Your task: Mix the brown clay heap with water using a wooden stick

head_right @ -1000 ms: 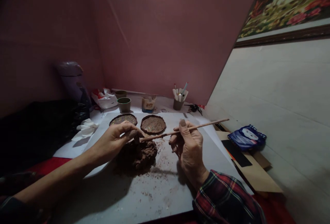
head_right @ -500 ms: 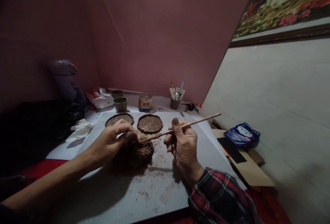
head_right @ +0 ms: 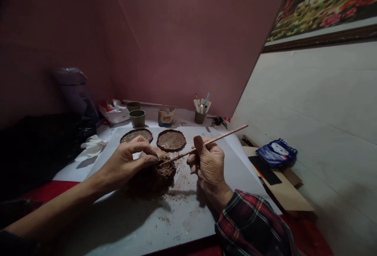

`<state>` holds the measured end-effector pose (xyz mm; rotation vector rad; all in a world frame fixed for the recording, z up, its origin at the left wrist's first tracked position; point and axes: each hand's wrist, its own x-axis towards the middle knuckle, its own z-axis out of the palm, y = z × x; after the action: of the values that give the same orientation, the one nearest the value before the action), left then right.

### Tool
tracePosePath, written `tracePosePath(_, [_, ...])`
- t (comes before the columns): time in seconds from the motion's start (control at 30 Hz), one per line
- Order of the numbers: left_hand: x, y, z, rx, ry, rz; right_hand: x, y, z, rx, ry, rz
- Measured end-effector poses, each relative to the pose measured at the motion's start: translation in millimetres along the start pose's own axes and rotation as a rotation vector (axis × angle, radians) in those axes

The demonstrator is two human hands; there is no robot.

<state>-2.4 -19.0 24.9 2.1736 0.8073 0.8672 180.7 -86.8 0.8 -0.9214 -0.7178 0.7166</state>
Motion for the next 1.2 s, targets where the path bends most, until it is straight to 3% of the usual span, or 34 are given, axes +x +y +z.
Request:
tracePosePath(0.17, [0.2,-0.9,0.8,0.007,0.033,0.034,0.7,-0.2,0.9,-0.017,0.025,0.009])
tracePosePath(0.33, [0.0,-4.4,0.9,-0.026,-0.012,-0.014,1.0,0.9,-0.7,0.001,0.056,-0.003])
tracePosePath(0.63, [-0.2,-5.4,2.4,-0.078,-0.034,-0.052,-4.2,-3.0,-0.6,0.016,0.008,0.026])
tracePosePath(0.97, [-0.2,-6.2,3.9,-0.419,0.025,-0.111,-3.7,-0.3,-2.4,0.044,-0.035,0.006])
tracePosePath(1.2, [-1.0,-10.5,2.8,-0.411,-0.018,-0.069,-5.0,-2.7,0.2,0.047,-0.007,0.019])
